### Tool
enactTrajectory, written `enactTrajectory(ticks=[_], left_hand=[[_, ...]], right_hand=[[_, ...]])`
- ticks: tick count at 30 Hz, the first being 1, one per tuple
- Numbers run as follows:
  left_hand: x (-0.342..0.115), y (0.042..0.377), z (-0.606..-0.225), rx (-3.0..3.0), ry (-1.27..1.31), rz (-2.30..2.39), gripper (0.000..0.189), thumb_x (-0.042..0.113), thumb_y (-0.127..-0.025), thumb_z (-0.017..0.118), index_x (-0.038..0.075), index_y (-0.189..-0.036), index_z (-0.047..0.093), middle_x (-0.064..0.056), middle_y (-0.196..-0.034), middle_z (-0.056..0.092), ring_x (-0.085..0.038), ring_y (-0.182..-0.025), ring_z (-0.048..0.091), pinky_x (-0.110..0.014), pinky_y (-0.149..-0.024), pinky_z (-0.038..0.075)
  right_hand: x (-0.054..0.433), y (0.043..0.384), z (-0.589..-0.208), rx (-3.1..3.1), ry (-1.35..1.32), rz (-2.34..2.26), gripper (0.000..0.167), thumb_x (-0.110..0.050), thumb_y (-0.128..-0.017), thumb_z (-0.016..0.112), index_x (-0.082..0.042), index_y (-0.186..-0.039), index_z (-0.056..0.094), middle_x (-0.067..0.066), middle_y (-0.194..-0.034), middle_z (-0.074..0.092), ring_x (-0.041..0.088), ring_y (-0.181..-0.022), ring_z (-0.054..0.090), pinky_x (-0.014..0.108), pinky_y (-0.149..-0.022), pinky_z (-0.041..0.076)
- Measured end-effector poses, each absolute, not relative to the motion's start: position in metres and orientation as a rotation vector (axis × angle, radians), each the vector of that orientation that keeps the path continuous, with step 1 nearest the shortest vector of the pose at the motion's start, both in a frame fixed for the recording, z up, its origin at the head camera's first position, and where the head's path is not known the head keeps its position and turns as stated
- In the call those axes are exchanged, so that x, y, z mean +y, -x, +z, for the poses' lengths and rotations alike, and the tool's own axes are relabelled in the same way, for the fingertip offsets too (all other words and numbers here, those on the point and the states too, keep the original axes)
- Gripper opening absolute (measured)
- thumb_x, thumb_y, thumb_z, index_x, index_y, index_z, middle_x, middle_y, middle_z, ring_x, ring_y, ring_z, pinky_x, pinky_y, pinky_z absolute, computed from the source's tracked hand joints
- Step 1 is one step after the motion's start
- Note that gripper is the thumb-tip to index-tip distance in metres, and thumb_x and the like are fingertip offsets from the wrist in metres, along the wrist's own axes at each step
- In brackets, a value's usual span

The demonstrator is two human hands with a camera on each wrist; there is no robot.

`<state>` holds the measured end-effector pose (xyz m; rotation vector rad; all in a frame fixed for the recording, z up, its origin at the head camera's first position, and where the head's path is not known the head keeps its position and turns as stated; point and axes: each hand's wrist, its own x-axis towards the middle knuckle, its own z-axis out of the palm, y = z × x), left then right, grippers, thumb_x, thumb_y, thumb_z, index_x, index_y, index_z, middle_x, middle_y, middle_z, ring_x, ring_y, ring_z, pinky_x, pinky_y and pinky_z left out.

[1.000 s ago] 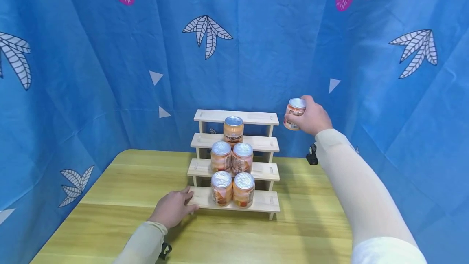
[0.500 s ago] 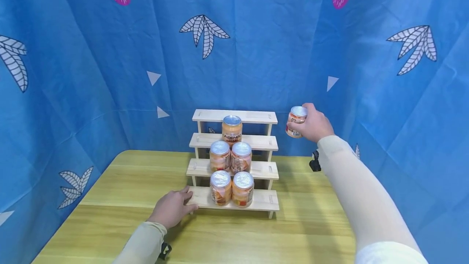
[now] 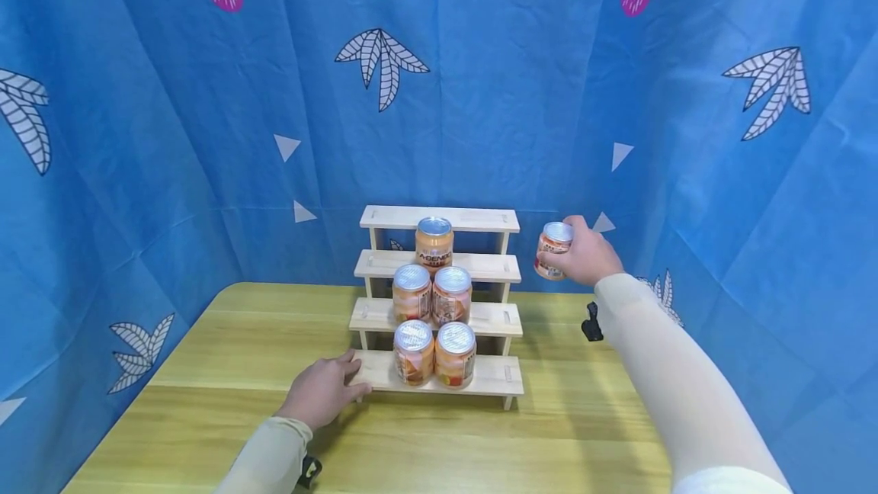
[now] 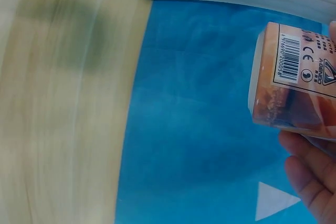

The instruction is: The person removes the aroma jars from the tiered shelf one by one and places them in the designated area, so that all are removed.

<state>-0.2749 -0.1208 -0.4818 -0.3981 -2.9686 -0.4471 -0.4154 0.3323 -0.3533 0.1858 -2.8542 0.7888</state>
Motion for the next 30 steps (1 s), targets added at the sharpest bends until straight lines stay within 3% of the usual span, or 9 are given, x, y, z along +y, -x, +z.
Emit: enactTrajectory(ticks=[19, 30], left_hand=[[-0.117, 0.281, -0.481, -2.927, 0.447, -0.41, 0.057, 0.048, -0.086, 0.075, 0.004, -0.122, 0.071, -0.022, -0.137, 0.061, -0.042, -0.105, 0.069, -0.05, -0.085, 0.06], [-0.123, 0.276, -0.484, -2.951, 0.395, -0.454, 0.057, 0.048, -0.086, 0.076, 0.005, -0.123, 0.071, -0.02, -0.139, 0.059, -0.043, -0.114, 0.065, -0.053, -0.094, 0.056]], right_hand=[[0.335, 0.409, -0.381, -2.883, -0.177, 0.802, 0.09, -0.056, -0.086, 0.073, -0.004, -0.145, 0.029, 0.026, -0.119, 0.059, 0.036, -0.093, 0.064, 0.037, -0.063, 0.054], [0.325, 0.409, -0.409, -2.912, -0.171, 0.831, 0.086, -0.051, -0.085, 0.077, -0.002, -0.14, 0.032, 0.025, -0.114, 0.061, 0.032, -0.087, 0.064, 0.034, -0.062, 0.053]])
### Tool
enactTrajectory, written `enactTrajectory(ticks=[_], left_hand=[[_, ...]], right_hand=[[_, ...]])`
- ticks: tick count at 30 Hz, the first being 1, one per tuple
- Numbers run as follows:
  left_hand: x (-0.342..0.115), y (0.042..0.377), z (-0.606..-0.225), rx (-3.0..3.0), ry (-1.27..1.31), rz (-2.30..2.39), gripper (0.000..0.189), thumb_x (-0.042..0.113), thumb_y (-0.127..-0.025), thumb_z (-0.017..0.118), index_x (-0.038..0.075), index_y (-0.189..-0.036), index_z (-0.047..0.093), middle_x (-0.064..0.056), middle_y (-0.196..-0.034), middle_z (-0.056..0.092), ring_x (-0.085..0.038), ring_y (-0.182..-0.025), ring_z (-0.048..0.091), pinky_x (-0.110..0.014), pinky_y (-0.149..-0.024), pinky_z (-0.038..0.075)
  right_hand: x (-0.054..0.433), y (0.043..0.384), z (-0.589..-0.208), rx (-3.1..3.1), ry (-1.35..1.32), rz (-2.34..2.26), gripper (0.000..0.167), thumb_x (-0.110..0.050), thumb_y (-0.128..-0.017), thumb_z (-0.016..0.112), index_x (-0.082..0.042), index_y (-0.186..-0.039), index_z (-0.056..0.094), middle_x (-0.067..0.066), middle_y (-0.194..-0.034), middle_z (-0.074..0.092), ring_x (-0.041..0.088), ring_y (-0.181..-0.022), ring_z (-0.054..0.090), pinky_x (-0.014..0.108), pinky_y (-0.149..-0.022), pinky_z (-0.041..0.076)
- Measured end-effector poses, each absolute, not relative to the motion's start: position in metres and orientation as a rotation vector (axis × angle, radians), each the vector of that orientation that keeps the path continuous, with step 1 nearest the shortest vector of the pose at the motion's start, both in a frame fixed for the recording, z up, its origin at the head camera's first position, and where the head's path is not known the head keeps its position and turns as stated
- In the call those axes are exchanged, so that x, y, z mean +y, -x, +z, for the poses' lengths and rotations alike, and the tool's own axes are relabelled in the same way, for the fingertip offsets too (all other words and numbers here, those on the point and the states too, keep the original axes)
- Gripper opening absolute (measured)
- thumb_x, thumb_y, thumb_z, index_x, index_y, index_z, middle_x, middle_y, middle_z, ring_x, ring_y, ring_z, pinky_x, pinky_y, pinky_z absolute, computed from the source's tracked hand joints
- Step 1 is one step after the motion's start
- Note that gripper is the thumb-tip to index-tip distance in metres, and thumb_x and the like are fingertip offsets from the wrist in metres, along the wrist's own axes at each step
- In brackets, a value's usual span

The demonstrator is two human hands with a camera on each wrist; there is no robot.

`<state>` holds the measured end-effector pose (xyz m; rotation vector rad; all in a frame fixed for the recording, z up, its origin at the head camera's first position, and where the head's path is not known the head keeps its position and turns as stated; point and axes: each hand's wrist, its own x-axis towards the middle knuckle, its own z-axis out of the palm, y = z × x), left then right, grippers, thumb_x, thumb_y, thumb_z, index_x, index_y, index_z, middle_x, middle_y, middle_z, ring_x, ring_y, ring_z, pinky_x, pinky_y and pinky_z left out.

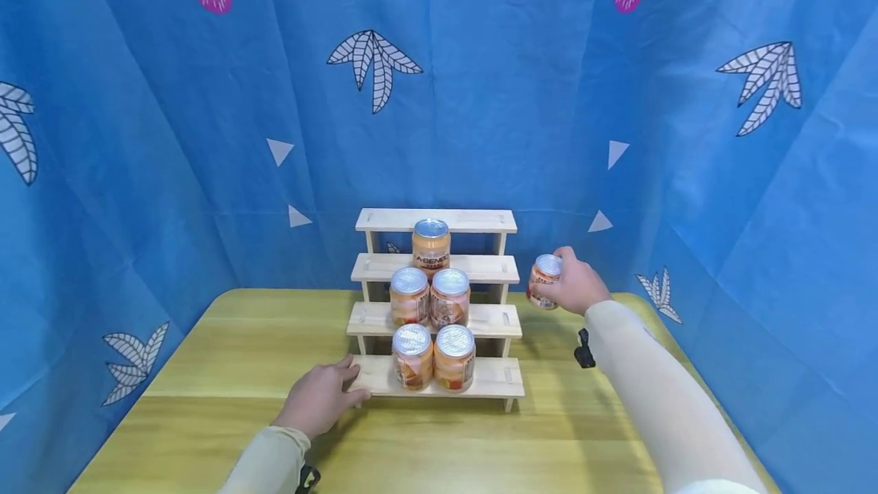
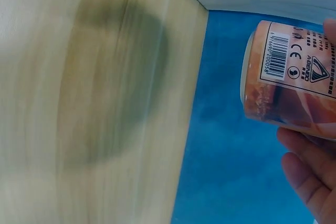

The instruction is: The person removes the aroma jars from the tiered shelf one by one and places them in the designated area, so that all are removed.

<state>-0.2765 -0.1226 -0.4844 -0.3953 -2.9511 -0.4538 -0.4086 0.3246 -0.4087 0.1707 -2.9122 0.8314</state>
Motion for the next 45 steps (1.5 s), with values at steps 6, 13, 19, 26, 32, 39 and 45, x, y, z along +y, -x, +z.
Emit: enactTrajectory(ticks=[6, 13, 19, 26, 32, 39, 45], left_hand=[[-0.124, 0.274, -0.486, -2.969, 0.352, -0.472, 0.057, 0.048, -0.087, 0.075, 0.006, -0.125, 0.07, -0.019, -0.141, 0.058, -0.043, -0.117, 0.063, -0.053, -0.095, 0.055], [-0.124, 0.273, -0.485, -2.987, 0.347, -0.475, 0.058, 0.048, -0.087, 0.075, 0.006, -0.125, 0.07, -0.019, -0.141, 0.057, -0.043, -0.116, 0.063, -0.053, -0.094, 0.055], [-0.122, 0.275, -0.484, -2.955, 0.39, -0.435, 0.057, 0.049, -0.087, 0.075, 0.006, -0.125, 0.07, -0.02, -0.139, 0.059, -0.042, -0.111, 0.067, -0.052, -0.091, 0.057], [-0.121, 0.277, -0.486, -2.934, 0.426, -0.395, 0.056, 0.048, -0.086, 0.075, 0.006, -0.122, 0.072, -0.02, -0.136, 0.061, -0.041, -0.106, 0.069, -0.05, -0.086, 0.059], [-0.121, 0.277, -0.486, -2.939, 0.412, -0.404, 0.056, 0.049, -0.086, 0.075, 0.006, -0.123, 0.072, -0.02, -0.136, 0.061, -0.041, -0.105, 0.069, -0.051, -0.086, 0.059], [-0.122, 0.276, -0.487, -2.947, 0.396, -0.428, 0.058, 0.05, -0.087, 0.074, 0.007, -0.124, 0.071, -0.02, -0.138, 0.06, -0.042, -0.107, 0.068, -0.051, -0.087, 0.059], [-0.121, 0.275, -0.485, -2.942, 0.394, -0.436, 0.057, 0.049, -0.086, 0.075, 0.006, -0.124, 0.071, -0.02, -0.138, 0.06, -0.041, -0.106, 0.068, -0.051, -0.086, 0.059]], right_hand=[[0.323, 0.411, -0.421, -2.915, -0.185, 0.848, 0.085, -0.049, -0.084, 0.079, -0.002, -0.138, 0.032, 0.026, -0.112, 0.062, 0.031, -0.086, 0.064, 0.035, -0.061, 0.053], [0.325, 0.414, -0.435, -2.945, -0.181, 0.823, 0.084, -0.049, -0.083, 0.079, -0.002, -0.136, 0.034, 0.026, -0.112, 0.062, 0.032, -0.085, 0.064, 0.036, -0.063, 0.054], [0.328, 0.41, -0.442, -2.95, -0.201, 0.858, 0.084, -0.046, -0.083, 0.08, 0.0, -0.137, 0.034, 0.027, -0.114, 0.062, 0.032, -0.09, 0.064, 0.039, -0.066, 0.055], [0.333, 0.409, -0.453, -2.963, -0.201, 0.898, 0.081, -0.043, -0.083, 0.082, 0.0, -0.134, 0.035, 0.026, -0.112, 0.062, 0.031, -0.087, 0.064, 0.037, -0.066, 0.055], [0.334, 0.412, -0.461, -2.978, -0.194, 0.905, 0.082, -0.043, -0.082, 0.082, 0.0, -0.133, 0.035, 0.026, -0.113, 0.062, 0.031, -0.088, 0.065, 0.037, -0.066, 0.056], [0.331, 0.411, -0.464, -2.998, -0.176, 0.884, 0.084, -0.045, -0.081, 0.082, 0.001, -0.132, 0.034, 0.027, -0.113, 0.062, 0.033, -0.089, 0.065, 0.04, -0.068, 0.056], [0.33, 0.411, -0.47, -3.003, -0.175, 0.886, 0.084, -0.048, -0.08, 0.082, 0.0, -0.131, 0.036, 0.025, -0.112, 0.062, 0.033, -0.091, 0.065, 0.042, -0.07, 0.057]])
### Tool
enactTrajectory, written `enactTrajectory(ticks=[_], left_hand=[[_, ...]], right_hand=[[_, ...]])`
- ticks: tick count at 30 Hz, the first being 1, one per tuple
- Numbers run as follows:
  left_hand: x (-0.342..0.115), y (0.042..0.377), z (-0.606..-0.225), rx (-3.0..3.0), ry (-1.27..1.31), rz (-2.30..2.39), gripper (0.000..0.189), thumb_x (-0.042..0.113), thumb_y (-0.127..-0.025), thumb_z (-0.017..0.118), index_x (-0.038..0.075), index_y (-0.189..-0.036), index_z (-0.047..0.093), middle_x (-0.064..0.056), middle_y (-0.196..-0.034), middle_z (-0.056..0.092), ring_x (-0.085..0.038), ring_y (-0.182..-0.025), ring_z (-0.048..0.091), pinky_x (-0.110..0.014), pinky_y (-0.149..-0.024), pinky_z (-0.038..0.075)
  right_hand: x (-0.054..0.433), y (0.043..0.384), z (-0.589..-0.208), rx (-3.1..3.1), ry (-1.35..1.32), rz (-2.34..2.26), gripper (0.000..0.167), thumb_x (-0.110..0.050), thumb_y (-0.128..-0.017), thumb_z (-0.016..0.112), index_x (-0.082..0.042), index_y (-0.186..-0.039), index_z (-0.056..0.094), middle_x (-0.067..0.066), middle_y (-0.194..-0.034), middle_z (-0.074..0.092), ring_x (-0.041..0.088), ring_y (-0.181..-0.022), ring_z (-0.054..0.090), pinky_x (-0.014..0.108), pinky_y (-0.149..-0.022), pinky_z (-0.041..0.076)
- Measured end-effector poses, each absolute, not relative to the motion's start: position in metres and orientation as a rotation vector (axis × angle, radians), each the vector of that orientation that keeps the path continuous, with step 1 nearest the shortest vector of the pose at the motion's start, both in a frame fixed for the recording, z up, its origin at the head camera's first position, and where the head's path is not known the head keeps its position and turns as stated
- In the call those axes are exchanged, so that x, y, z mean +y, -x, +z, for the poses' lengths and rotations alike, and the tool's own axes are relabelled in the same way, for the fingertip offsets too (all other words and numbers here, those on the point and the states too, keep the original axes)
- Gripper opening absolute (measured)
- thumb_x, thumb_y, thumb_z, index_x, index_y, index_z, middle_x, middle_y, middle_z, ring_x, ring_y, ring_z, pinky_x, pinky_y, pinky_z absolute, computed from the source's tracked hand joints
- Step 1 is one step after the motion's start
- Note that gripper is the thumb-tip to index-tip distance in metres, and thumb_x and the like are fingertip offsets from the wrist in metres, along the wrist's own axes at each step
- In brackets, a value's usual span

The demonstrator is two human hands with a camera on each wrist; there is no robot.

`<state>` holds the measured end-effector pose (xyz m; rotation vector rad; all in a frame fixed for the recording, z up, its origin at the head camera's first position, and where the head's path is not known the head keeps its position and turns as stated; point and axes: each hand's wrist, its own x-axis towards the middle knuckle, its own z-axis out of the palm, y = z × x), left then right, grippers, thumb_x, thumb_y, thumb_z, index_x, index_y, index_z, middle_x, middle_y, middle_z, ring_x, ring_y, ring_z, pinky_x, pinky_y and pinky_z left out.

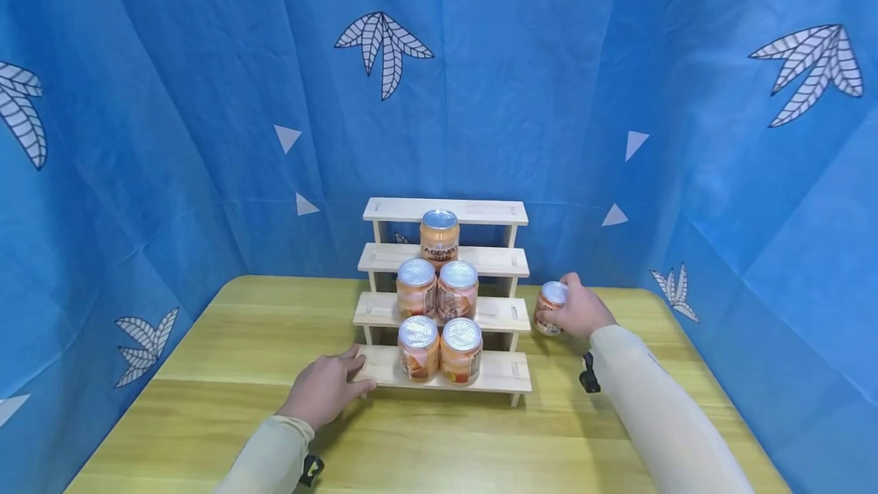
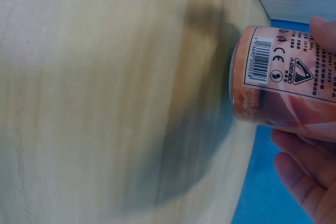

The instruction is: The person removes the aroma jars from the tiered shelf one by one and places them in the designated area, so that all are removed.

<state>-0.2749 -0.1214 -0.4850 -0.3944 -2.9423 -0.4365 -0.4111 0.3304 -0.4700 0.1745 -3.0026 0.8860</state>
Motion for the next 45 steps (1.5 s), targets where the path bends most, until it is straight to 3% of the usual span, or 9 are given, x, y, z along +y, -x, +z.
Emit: enactTrajectory(ticks=[9, 22, 26, 34, 39, 45], left_hand=[[-0.117, 0.273, -0.483, -2.972, 0.411, -0.445, 0.059, 0.05, -0.085, 0.076, 0.007, -0.125, 0.071, -0.019, -0.139, 0.059, -0.042, -0.109, 0.068, -0.05, -0.088, 0.059], [-0.121, 0.273, -0.486, -2.97, 0.378, -0.42, 0.059, 0.05, -0.084, 0.076, 0.007, -0.125, 0.071, -0.019, -0.139, 0.059, -0.041, -0.109, 0.068, -0.05, -0.088, 0.059], [-0.121, 0.273, -0.488, -2.967, 0.382, -0.405, 0.059, 0.051, -0.084, 0.076, 0.007, -0.124, 0.071, -0.019, -0.138, 0.06, -0.041, -0.108, 0.068, -0.05, -0.087, 0.059], [-0.124, 0.273, -0.487, -2.97, 0.357, -0.427, 0.06, 0.05, -0.084, 0.076, 0.007, -0.125, 0.07, -0.019, -0.139, 0.059, -0.041, -0.109, 0.068, -0.05, -0.088, 0.058], [-0.125, 0.276, -0.485, -2.959, 0.358, -0.415, 0.059, 0.05, -0.084, 0.076, 0.007, -0.125, 0.07, -0.019, -0.139, 0.059, -0.041, -0.11, 0.067, -0.051, -0.09, 0.058], [-0.124, 0.277, -0.486, -2.949, 0.394, -0.409, 0.059, 0.05, -0.086, 0.075, 0.007, -0.126, 0.07, -0.019, -0.139, 0.059, -0.041, -0.11, 0.067, -0.049, -0.089, 0.058]], right_hand=[[0.337, 0.404, -0.481, -2.986, -0.213, 0.834, 0.087, -0.049, -0.08, 0.082, 0.001, -0.133, 0.034, 0.024, -0.107, 0.064, 0.03, -0.086, 0.065, 0.04, -0.067, 0.056], [0.33, 0.408, -0.493, -2.923, -0.307, 0.891, 0.088, -0.04, -0.082, 0.081, 0.005, -0.139, 0.03, 0.024, -0.112, 0.062, 0.035, -0.097, 0.066, 0.053, -0.083, 0.056], [0.329, 0.408, -0.497, -2.923, -0.319, 0.881, 0.088, -0.044, -0.084, 0.079, 0.006, -0.14, 0.031, 0.023, -0.114, 0.061, 0.035, -0.099, 0.065, 0.053, -0.084, 0.056], [0.319, 0.406, -0.48, -2.998, -0.278, 0.829, 0.099, -0.064, -0.092, 0.061, 0.004, -0.153, 0.023, 0.03, -0.131, 0.054, 0.041, -0.108, 0.062, 0.054, -0.081, 0.057], [0.317, 0.411, -0.461, -3.032, -0.292, 0.761, 0.096, -0.069, -0.093, 0.053, 0.002, -0.153, 0.029, 0.033, -0.142, 0.047, 0.048, -0.12, 0.055, 0.062, -0.09, 0.052], [0.337, 0.411, -0.454, -3.034, -0.18, 0.762, 0.097, -0.073, -0.094, 0.045, 0.005, -0.15, 0.034, 0.035, -0.138, 0.048, 0.051, -0.119, 0.054, 0.064, -0.088, 0.05]])
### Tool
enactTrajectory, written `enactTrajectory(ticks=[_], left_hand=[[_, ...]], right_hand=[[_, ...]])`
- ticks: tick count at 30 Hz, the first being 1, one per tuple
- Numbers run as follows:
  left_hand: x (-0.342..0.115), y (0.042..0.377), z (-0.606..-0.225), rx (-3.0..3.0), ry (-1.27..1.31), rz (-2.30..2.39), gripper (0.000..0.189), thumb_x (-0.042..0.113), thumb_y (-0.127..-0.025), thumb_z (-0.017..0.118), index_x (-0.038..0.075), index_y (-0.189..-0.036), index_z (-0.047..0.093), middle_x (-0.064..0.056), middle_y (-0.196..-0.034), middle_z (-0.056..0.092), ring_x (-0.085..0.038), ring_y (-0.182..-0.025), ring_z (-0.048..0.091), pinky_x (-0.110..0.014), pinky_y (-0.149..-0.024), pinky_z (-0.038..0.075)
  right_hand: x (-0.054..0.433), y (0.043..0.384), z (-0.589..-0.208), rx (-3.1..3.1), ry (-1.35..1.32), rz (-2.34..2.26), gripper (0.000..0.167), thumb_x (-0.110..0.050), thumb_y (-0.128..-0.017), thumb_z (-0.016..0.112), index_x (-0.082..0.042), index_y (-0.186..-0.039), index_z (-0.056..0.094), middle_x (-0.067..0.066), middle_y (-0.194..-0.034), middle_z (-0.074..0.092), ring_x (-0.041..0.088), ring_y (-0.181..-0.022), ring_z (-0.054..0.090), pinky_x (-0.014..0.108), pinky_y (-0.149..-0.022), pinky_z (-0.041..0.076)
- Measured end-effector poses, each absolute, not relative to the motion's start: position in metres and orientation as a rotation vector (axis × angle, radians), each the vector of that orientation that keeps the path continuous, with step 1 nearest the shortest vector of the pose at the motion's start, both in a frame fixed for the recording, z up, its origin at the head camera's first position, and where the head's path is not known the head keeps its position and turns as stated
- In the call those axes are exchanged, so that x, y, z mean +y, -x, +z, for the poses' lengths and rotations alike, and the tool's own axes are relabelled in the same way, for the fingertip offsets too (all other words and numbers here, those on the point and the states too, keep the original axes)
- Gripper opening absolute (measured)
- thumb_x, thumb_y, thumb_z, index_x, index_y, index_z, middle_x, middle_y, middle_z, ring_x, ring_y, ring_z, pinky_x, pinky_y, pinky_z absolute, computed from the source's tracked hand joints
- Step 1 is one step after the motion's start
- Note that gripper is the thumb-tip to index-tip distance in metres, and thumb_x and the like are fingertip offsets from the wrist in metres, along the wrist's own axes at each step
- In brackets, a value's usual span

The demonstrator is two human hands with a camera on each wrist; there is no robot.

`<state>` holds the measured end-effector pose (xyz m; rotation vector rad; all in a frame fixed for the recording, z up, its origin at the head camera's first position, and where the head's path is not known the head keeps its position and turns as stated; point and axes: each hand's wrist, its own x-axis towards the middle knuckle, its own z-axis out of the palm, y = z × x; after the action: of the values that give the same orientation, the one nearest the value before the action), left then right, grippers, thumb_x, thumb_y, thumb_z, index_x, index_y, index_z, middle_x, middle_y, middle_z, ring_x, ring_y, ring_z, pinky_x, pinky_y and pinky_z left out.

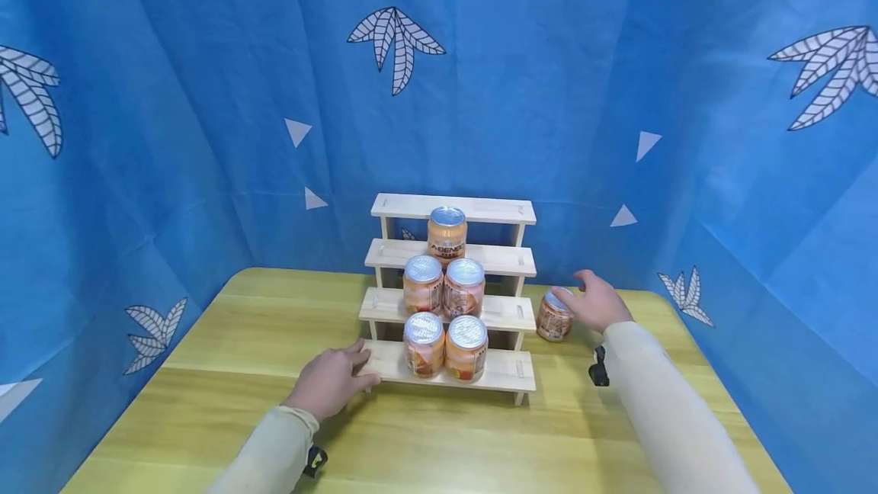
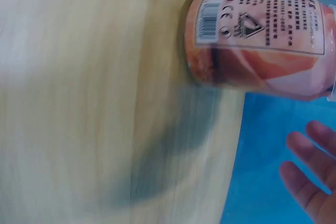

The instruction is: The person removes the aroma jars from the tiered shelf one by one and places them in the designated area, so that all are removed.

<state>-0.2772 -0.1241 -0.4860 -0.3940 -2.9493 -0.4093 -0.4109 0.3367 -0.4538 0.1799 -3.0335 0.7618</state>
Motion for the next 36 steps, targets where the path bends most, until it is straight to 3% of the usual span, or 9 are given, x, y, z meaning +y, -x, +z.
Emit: enactTrajectory(ticks=[6, 14, 23, 36], left_hand=[[-0.121, 0.277, -0.483, -2.952, 0.398, -0.434, 0.058, 0.049, -0.085, 0.076, 0.006, -0.125, 0.07, -0.019, -0.138, 0.06, -0.042, -0.108, 0.068, -0.049, -0.086, 0.06], [-0.121, 0.281, -0.483, -2.983, 0.383, -0.388, 0.059, 0.051, -0.087, 0.074, 0.008, -0.127, 0.069, -0.019, -0.141, 0.058, -0.042, -0.113, 0.066, -0.05, -0.09, 0.058], [-0.121, 0.28, -0.483, -2.99, 0.388, -0.378, 0.059, 0.05, -0.087, 0.074, 0.007, -0.127, 0.07, -0.02, -0.14, 0.059, -0.041, -0.11, 0.067, -0.05, -0.086, 0.06], [-0.12, 0.278, -0.483, -2.979, 0.41, -0.392, 0.058, 0.049, -0.087, 0.074, 0.006, -0.126, 0.07, -0.021, -0.138, 0.059, -0.04, -0.107, 0.069, -0.048, -0.086, 0.06]], right_hand=[[0.34, 0.409, -0.447, -3.002, -0.215, 0.754, 0.096, -0.073, -0.094, 0.046, 0.003, -0.151, 0.035, 0.034, -0.142, 0.047, 0.05, -0.125, 0.051, 0.066, -0.093, 0.048], [0.329, 0.416, -0.418, -2.975, -0.262, 0.68, 0.091, -0.069, -0.096, 0.048, -0.001, -0.154, 0.034, 0.032, -0.145, 0.047, 0.049, -0.129, 0.049, 0.067, -0.098, 0.045], [0.318, 0.418, -0.392, -2.965, -0.308, 0.666, 0.097, -0.075, -0.093, 0.045, -0.002, -0.156, 0.03, 0.028, -0.151, 0.042, 0.047, -0.133, 0.046, 0.067, -0.102, 0.042], [0.312, 0.419, -0.362, -2.915, -0.351, 0.664, 0.097, -0.076, -0.092, 0.047, -0.005, -0.157, 0.031, 0.027, -0.151, 0.041, 0.045, -0.132, 0.046, 0.067, -0.1, 0.042]])
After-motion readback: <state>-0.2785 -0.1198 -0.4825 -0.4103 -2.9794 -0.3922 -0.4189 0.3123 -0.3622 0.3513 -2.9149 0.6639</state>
